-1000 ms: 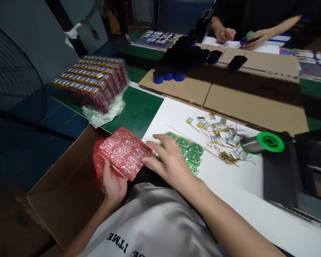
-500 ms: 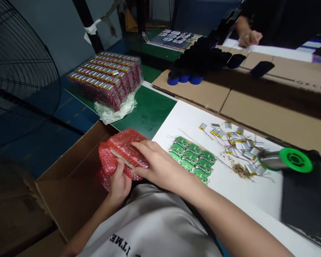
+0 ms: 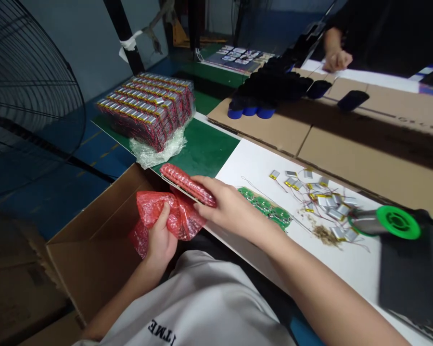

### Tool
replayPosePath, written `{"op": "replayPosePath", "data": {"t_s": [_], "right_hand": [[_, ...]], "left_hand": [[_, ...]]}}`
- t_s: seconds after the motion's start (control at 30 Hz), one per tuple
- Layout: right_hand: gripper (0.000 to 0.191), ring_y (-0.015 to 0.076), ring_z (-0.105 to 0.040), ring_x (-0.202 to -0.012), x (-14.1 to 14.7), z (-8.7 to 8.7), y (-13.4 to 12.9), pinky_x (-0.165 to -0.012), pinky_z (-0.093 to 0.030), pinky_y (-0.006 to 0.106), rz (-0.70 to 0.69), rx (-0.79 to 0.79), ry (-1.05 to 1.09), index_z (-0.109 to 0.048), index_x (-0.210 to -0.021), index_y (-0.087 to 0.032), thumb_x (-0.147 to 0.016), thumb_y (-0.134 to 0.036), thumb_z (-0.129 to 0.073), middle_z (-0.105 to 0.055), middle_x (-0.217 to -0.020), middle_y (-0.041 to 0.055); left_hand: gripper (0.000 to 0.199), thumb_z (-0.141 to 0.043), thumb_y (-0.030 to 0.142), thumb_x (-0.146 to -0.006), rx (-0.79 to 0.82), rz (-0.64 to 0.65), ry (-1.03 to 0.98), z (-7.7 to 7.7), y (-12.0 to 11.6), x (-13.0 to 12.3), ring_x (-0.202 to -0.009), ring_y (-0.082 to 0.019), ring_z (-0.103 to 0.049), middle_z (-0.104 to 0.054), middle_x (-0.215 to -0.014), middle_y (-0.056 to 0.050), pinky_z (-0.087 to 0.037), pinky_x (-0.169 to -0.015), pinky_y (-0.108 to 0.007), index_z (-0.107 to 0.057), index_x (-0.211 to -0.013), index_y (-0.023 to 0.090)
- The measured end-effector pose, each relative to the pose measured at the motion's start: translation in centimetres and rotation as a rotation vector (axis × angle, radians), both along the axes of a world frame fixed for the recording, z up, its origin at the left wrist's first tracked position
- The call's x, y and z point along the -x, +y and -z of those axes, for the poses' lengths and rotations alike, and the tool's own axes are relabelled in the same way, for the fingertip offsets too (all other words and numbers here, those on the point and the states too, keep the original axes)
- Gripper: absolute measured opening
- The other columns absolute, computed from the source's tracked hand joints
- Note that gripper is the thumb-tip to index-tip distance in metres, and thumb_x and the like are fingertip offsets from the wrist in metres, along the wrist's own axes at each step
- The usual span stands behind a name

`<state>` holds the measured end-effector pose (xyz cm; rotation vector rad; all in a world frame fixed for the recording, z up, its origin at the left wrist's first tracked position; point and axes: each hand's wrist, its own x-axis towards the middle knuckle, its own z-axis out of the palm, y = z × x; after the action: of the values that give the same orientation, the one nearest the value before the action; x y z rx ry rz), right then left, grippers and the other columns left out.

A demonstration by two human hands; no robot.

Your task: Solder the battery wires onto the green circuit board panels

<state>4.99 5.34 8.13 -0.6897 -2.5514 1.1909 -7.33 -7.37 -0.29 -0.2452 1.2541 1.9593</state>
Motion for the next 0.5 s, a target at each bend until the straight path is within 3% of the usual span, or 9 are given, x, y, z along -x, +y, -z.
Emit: {"op": "replayPosePath", "data": {"t_s": [0.13, 0.23, 0.3, 0.37, 0.43, 0.5], "right_hand": [[0.051, 0.0300, -0.071, -0.113, -0.1, -0.1, 2.0, -0.105, -0.054, 0.047, 0.172, 0.063, 0.062, -0.064, -0.140, -0.024, -0.089, -0.029, -0.064, -0.074, -0.130, 0.0071], [0.052, 0.0312, -0.069, -0.114, -0.1, 0.4, 3.7, -0.110, -0.051, 0.051, 0.297, 0.259, 0.163, -0.071, -0.133, -0.021, -0.082, -0.030, -0.075, -0.076, -0.125, 0.0080], [0.052, 0.0297, -0.071, -0.110, 0.0, 1.0, 4.7, -0.106, -0.055, 0.049, 0.304, 0.372, 0.201, -0.072, -0.131, -0.020, -0.082, -0.036, -0.078, -0.077, -0.119, 0.0082], [0.054, 0.0274, -0.074, -0.102, 0.3, 1.7, 5.2, -0.097, -0.061, 0.046, 0.280, 0.476, 0.222, -0.072, -0.130, -0.019, -0.083, -0.045, -0.078, -0.079, -0.113, 0.0087], [0.057, 0.0252, -0.076, -0.095, 0.8, 2.6, 5.3, -0.091, -0.064, 0.043, 0.244, 0.593, 0.237, -0.073, -0.130, -0.019, -0.084, -0.052, -0.076, -0.080, -0.108, 0.0091], [0.057, 0.0229, -0.077, -0.090, 1.4, 3.4, 5.0, -0.085, -0.065, 0.039, 0.199, 0.681, 0.235, -0.074, -0.128, -0.020, -0.084, -0.057, -0.074, -0.081, -0.105, 0.0096]], "left_hand": [[0.024, -0.082, 0.019, -0.082, 0.192, -0.077, 0.058, 3.0, -2.8, 2.1, -0.108, -0.029, -0.076, -0.078, -0.107, -0.013, -0.061, -0.100, -0.043, -0.073, -0.104, 0.014], [0.045, -0.086, 0.014, -0.074, 0.290, -0.159, 0.174, 4.3, -4.9, 4.4, -0.130, -0.030, -0.065, -0.072, -0.121, -0.010, -0.051, -0.113, -0.048, -0.067, -0.114, 0.019], [0.057, -0.086, 0.017, -0.077, 0.276, -0.226, 0.308, 4.0, -5.5, 5.7, -0.152, -0.026, -0.043, -0.059, -0.147, -0.007, -0.033, -0.128, -0.043, -0.061, -0.127, 0.026], [0.062, -0.088, 0.024, -0.079, 0.189, -0.216, 0.419, 3.0, -5.3, 6.4, -0.160, -0.022, -0.029, -0.047, -0.162, -0.003, -0.018, -0.133, -0.035, -0.060, -0.134, 0.030], [0.064, -0.091, 0.038, -0.078, 0.074, -0.113, 0.443, 2.0, -4.4, 6.4, -0.157, -0.025, -0.036, -0.050, -0.160, -0.006, -0.021, -0.132, -0.036, -0.063, -0.135, 0.029], [0.067, -0.091, 0.053, -0.076, -0.038, 0.049, 0.376, 1.2, -3.4, 5.8, -0.147, -0.033, -0.050, -0.062, -0.147, -0.012, -0.032, -0.128, -0.049, -0.067, -0.132, 0.025]]}}
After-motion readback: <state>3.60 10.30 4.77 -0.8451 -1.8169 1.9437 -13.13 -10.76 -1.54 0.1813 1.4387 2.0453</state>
